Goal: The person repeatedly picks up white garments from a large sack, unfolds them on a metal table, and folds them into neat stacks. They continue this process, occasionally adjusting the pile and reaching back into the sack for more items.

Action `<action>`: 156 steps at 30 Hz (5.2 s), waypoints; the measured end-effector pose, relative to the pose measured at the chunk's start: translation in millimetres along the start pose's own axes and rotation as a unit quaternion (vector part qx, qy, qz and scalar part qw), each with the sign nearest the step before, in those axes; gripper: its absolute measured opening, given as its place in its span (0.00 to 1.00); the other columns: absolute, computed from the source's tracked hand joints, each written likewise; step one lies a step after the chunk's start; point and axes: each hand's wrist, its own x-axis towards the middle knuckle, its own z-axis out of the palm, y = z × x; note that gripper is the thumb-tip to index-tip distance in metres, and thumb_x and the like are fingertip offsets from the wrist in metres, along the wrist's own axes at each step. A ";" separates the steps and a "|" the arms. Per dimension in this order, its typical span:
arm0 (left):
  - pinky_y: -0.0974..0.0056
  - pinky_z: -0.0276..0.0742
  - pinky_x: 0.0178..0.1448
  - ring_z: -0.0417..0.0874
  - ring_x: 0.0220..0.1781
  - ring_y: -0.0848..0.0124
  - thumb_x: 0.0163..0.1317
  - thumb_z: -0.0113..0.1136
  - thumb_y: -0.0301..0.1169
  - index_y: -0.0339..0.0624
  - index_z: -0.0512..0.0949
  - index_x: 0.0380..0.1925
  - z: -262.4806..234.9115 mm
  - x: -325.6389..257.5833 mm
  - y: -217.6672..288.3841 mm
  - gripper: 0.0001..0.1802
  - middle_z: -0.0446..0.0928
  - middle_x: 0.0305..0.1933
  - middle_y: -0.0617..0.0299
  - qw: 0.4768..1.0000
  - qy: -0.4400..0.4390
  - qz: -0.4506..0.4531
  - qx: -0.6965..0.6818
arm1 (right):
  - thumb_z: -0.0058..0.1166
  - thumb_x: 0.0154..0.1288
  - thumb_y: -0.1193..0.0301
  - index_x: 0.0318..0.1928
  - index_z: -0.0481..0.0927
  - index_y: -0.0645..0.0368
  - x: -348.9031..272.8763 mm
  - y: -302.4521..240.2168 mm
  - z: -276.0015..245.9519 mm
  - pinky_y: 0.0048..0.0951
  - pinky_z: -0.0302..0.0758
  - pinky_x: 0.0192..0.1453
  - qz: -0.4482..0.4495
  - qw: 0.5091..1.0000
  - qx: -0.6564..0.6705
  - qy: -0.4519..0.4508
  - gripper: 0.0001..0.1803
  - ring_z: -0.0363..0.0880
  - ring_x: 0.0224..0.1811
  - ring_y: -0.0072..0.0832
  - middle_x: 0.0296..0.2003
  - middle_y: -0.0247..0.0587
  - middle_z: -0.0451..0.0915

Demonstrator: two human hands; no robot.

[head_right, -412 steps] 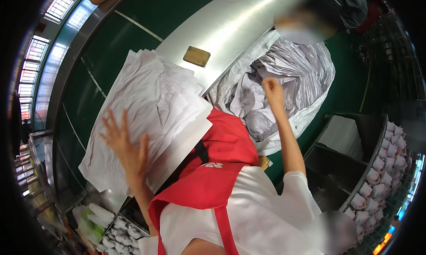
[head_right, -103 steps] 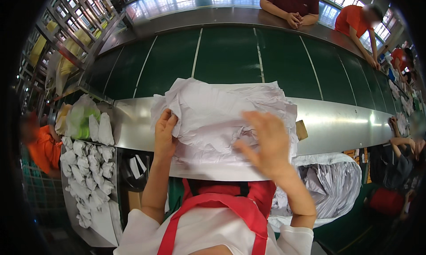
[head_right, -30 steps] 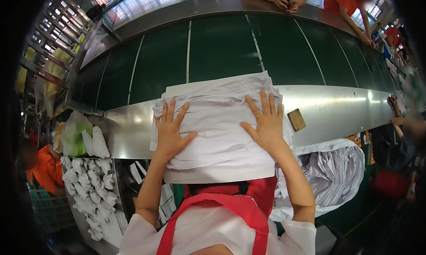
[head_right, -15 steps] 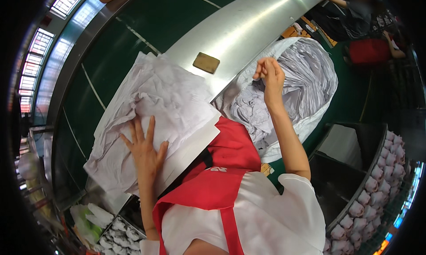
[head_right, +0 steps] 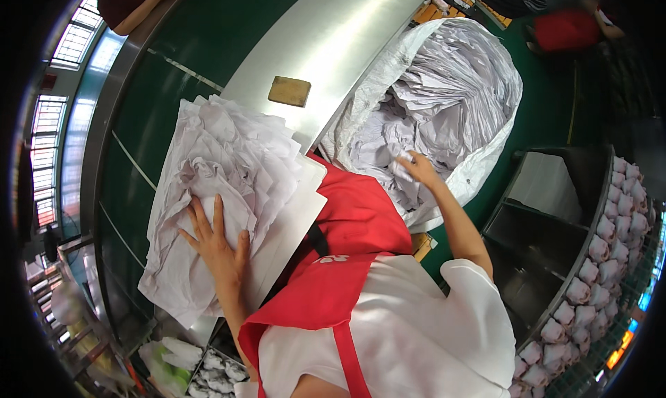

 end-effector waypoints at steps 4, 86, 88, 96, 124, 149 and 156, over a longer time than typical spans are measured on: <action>0.33 0.26 0.72 0.43 0.77 0.48 0.53 0.57 0.52 0.54 0.64 0.67 0.0 -1.2 -0.1 0.40 0.47 0.75 0.47 1.000 0.002 -0.001 -0.005 | 0.53 0.59 0.59 0.55 0.74 0.65 5.1 -26.8 -67.2 0.24 0.77 0.46 0.063 0.991 0.098 -0.068 0.28 0.79 0.39 0.23 0.41 0.40 0.80; 0.63 0.66 0.58 0.74 0.50 0.66 0.55 0.63 0.24 0.38 0.76 0.47 -71.4 -74.5 -89.0 0.18 0.77 0.45 0.59 0.821 0.328 -0.257 -0.389 | 0.60 0.54 0.68 0.60 0.71 0.59 -68.2 -483.3 -67.2 0.27 0.67 0.60 -0.342 0.897 0.175 -0.219 0.31 0.74 0.54 0.30 0.55 0.46 0.75; 0.60 0.65 0.60 0.73 0.52 0.61 0.53 0.65 0.25 0.40 0.75 0.50 -84.3 -66.9 -55.5 0.22 0.76 0.48 0.55 0.850 0.394 -0.277 -0.214 | 0.60 0.55 0.68 0.59 0.71 0.61 -64.3 -469.0 -57.6 0.30 0.67 0.61 -0.440 0.884 0.113 -0.111 0.30 0.74 0.55 0.36 0.54 0.48 0.75; 0.52 0.63 0.65 0.69 0.61 0.50 0.46 0.66 0.24 0.43 0.68 0.59 -53.7 -67.0 -31.3 0.36 0.67 0.62 0.49 0.985 0.129 -0.078 -0.079 | 0.65 0.50 0.68 0.61 0.69 0.55 -88.6 -463.6 -56.8 0.40 0.62 0.67 -0.598 0.801 -0.016 0.020 0.35 0.65 0.64 0.43 0.64 0.46 0.65; 0.64 0.72 0.46 0.78 0.40 0.64 0.53 0.62 0.21 0.36 0.77 0.40 -101.3 -67.0 -70.2 0.13 0.79 0.37 0.57 0.873 0.344 -0.300 -0.172 | 0.62 0.54 0.70 0.49 0.75 0.58 -86.0 -512.9 -35.5 0.37 0.74 0.46 -0.684 0.713 -0.114 0.109 0.21 0.79 0.40 0.39 0.43 0.43 0.77; 0.35 0.23 0.72 0.38 0.78 0.53 0.53 0.63 0.41 0.50 0.55 0.71 -73.1 -29.2 -46.7 0.45 0.44 0.77 0.54 0.978 0.097 -0.140 0.117 | 0.56 0.58 0.50 0.69 0.61 0.38 -48.4 -432.3 37.5 0.63 0.40 0.71 -0.585 0.786 -0.192 0.059 0.38 0.43 0.73 0.59 0.72 0.50 0.47; 0.38 0.28 0.74 0.43 0.76 0.46 0.58 0.55 0.40 0.44 0.57 0.69 -19.0 2.8 -17.6 0.38 0.46 0.75 0.43 1.000 -0.004 0.005 0.022 | 0.61 0.54 0.54 0.69 0.60 0.42 -59.7 -418.7 20.7 0.61 0.43 0.72 -0.570 0.817 -0.054 0.062 0.41 0.45 0.73 0.55 0.71 0.51 0.49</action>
